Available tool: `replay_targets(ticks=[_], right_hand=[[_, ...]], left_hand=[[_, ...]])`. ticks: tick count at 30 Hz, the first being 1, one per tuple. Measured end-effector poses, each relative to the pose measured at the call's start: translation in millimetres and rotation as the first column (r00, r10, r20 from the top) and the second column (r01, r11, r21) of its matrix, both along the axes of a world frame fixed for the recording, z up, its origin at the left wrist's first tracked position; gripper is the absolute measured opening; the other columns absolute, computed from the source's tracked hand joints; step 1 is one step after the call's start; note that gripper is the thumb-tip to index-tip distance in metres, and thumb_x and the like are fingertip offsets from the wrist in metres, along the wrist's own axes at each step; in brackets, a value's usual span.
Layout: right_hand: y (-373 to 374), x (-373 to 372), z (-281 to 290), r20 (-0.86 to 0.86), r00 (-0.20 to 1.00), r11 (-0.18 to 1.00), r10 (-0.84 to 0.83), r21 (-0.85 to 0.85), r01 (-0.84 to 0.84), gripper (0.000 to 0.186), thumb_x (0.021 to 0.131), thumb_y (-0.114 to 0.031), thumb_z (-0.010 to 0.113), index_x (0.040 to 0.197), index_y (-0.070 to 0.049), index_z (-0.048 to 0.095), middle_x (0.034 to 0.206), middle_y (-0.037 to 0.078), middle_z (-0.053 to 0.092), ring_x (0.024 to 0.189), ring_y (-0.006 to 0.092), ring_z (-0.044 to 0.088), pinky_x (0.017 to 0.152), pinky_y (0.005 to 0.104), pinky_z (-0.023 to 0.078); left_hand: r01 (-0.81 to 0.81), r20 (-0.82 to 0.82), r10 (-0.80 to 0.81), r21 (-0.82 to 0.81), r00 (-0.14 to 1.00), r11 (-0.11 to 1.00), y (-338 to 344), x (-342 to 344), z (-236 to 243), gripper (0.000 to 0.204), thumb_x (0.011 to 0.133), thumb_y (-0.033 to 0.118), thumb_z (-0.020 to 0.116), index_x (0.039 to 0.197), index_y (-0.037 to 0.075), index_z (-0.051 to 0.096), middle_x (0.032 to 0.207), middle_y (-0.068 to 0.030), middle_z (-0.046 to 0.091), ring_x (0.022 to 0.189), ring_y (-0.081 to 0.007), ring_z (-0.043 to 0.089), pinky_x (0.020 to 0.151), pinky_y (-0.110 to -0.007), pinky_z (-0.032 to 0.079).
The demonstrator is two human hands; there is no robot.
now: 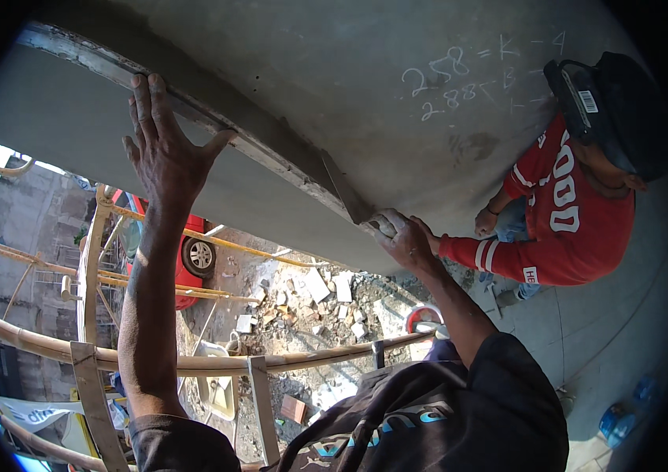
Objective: The person scoops mortar from a bucket using a trowel and applies it along the corner edge of a concrete wall. The person repeatedly gathers mortar from the bucket and smooths it along the wall edge.
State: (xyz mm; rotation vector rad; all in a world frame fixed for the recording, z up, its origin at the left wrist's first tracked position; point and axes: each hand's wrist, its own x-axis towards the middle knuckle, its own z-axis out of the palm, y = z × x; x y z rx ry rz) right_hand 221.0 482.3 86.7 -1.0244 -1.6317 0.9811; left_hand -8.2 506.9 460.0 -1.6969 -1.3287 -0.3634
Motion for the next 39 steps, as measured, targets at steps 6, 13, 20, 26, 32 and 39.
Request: replay_targets(ticks=[6,13,20,26,32,39], right_hand=[[68.2,-18.1,34.2,0.059,0.996,0.991,-0.064,0.122,0.056,0.038,0.091,-0.028,0.074,0.124,-0.013,0.064,0.117,0.013,0.072,0.102,0.0362,0.071,0.085,0.0440,0.059],[73.5,-40.0,2.7,0.092,0.995,0.995,-0.039,0.095,0.030,0.037,0.094,-0.030,0.071,0.127,-0.016,0.064,0.121,0.012,0.071,0.104,0.0357,0.071,0.088,0.0447,0.059],[33.6,-37.0,20.3,-0.056,0.997,0.992,0.047,0.120,-0.040,0.037,0.091,-0.028,0.075,0.124,-0.016,0.065,0.109,0.013,0.074,0.097,0.0358,0.073,0.081,0.0452,0.060],[-3.9,-18.3,32.7,-0.072,0.978,0.978,0.197,0.088,-0.190,0.040,0.089,-0.027,0.076,0.124,-0.012,0.065,0.104,0.016,0.074,0.091,0.0355,0.074,0.078,0.0445,0.059],[-9.0,25.1,36.2,0.001,0.967,0.833,0.255,-0.509,-0.219,0.052,0.086,-0.026,0.076,0.130,-0.002,0.061,0.096,0.018,0.074,0.077,0.0270,0.072,0.071,0.0399,0.058],[-11.6,15.5,114.6,0.093,0.939,0.746,0.330,-0.635,-0.199,0.062,0.089,-0.032,0.077,0.135,0.005,0.055,0.079,0.011,0.068,0.052,0.0175,0.062,0.047,0.0334,0.052]], left_hand=[[0.015,0.000,-0.015,0.005,1.000,1.000,0.4,-0.5,-0.2,0.129,0.068,0.059,0.089,0.163,0.009,0.018,0.169,-0.0211,0.020,0.153,-0.0388,0.028,0.114,-0.059,0.035],[0.111,-0.006,-0.110,0.032,0.994,0.993,6.3,-8.1,-1.1,0.131,0.065,0.068,0.085,0.164,0.013,0.018,0.170,-0.0181,0.021,0.153,-0.0404,0.028,0.106,-0.073,0.038],[0.104,-0.007,-0.104,0.042,0.995,0.994,8.2,-10.5,-1.9,0.131,0.064,0.067,0.086,0.163,0.013,0.019,0.169,-0.0179,0.022,0.153,-0.0398,0.029,0.105,-0.072,0.039],[0.111,0.014,-0.112,0.041,0.994,0.993,7.6,-10.8,-1.4,0.130,0.064,0.067,0.086,0.163,0.014,0.020,0.169,-0.0172,0.023,0.153,-0.0391,0.029,0.106,-0.072,0.038],[0.129,0.036,-0.130,0.045,0.991,0.991,6.7,-11.5,-3.5,0.127,0.066,0.065,0.087,0.164,0.018,0.020,0.170,-0.0147,0.022,0.154,-0.0385,0.027,0.107,-0.073,0.037],[0.037,0.036,-0.038,0.051,0.999,0.998,4.4,-9.3,-1.7,0.128,0.067,0.062,0.088,0.164,0.016,0.019,0.170,-0.0154,0.023,0.153,-0.0352,0.030,0.112,-0.064,0.037]])
